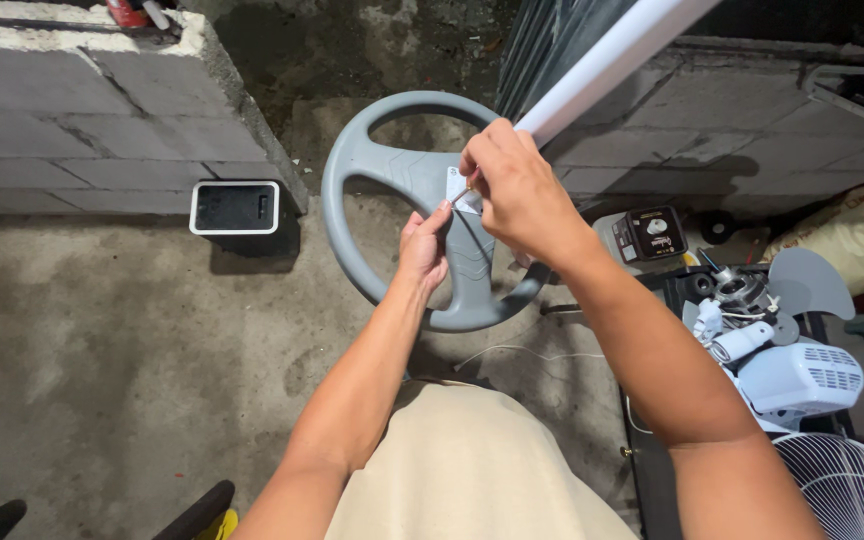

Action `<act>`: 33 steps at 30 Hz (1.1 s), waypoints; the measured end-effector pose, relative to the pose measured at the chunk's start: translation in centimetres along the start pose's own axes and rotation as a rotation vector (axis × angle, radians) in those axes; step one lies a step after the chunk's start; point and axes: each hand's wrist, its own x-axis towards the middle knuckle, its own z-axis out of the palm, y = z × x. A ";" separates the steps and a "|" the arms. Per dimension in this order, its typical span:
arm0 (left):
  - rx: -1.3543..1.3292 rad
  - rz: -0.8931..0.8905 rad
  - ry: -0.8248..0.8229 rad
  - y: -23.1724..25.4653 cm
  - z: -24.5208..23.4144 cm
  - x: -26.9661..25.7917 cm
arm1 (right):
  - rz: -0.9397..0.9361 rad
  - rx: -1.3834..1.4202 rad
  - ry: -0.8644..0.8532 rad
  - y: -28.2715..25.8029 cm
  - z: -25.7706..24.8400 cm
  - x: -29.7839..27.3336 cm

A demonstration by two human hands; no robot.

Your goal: The person uses a screwdriver to remove screws from a metal bracket attached to a grey steering wheel. They loosen and remove multiple screws, then detach the bracket and the attached white pole from the steering wheel.

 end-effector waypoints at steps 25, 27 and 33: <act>-0.005 -0.026 -0.004 -0.6 -1.6 1.5 | -0.033 -0.033 -0.127 1.6 -0.3 0.0; 0.013 -0.020 0.019 -0.4 -1.7 1.6 | 0.079 -0.086 -0.134 1.2 -0.1 -0.1; 0.057 -0.041 0.020 0.4 -0.8 0.7 | 0.110 -0.193 -0.282 2.3 0.0 -0.3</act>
